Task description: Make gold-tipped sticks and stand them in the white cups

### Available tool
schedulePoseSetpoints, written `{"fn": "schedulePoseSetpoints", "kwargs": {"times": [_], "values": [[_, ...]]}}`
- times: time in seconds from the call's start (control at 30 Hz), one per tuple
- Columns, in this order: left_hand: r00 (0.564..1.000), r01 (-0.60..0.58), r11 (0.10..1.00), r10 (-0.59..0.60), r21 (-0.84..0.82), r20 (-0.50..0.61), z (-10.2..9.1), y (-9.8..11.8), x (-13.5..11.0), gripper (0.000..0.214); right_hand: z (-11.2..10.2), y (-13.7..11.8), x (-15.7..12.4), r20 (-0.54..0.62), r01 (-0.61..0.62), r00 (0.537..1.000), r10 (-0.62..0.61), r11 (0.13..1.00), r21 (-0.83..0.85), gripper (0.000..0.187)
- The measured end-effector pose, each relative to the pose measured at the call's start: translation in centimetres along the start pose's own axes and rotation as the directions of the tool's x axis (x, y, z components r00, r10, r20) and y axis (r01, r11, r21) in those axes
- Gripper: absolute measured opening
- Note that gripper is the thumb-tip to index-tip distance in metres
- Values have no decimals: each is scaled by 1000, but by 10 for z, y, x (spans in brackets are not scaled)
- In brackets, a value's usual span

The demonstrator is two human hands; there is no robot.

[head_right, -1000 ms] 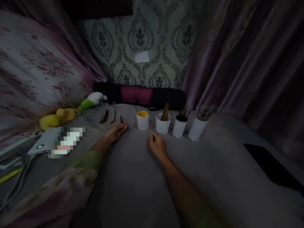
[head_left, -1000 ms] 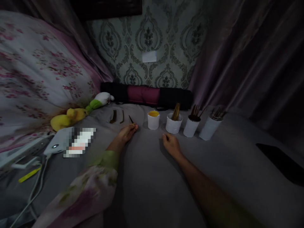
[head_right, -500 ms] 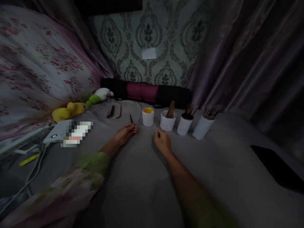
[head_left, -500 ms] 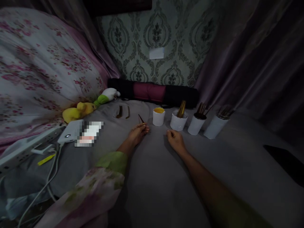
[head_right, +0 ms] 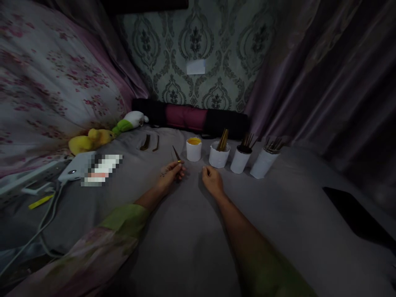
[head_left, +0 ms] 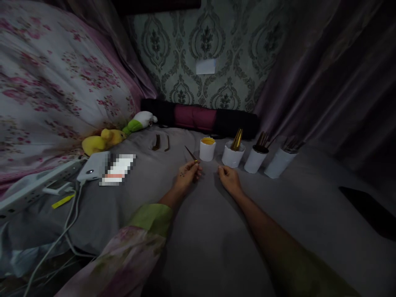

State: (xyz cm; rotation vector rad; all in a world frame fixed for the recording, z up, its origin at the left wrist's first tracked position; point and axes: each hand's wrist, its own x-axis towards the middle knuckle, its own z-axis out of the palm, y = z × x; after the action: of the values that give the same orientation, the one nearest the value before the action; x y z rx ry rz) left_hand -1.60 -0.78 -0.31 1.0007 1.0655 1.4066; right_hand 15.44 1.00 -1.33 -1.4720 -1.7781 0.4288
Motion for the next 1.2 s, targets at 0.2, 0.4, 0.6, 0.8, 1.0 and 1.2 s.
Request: {"fn": "schedulePoseSetpoints", "kwargs": {"times": [0.2,0.4,0.6,0.8,1.0,1.2], "values": [[999,-39,994,41,104,-17,10,10,-19,28,-2,1,-1,9,22,1000,-22,999,35,39],[994,-113,979,110,172,26,10,7,-23,31,-4,1,0,25,37,999,-40,991,126,40],[969,-247,904,234,347,80,8,-1,-23,32,-4,2,-2,20,22,999,-26,979,205,39],[941,-337,792,303,509,152,9,0,-27,32,-4,0,-1,-1,19,1000,-20,950,312,35],[883,-464,654,398,597,250,6,1,-29,28,-5,-6,-2,-12,36,999,-34,910,413,34],[848,-514,532,435,674,304,3,-1,-30,29,-8,-16,-5,30,8,999,-27,853,521,34]]}}
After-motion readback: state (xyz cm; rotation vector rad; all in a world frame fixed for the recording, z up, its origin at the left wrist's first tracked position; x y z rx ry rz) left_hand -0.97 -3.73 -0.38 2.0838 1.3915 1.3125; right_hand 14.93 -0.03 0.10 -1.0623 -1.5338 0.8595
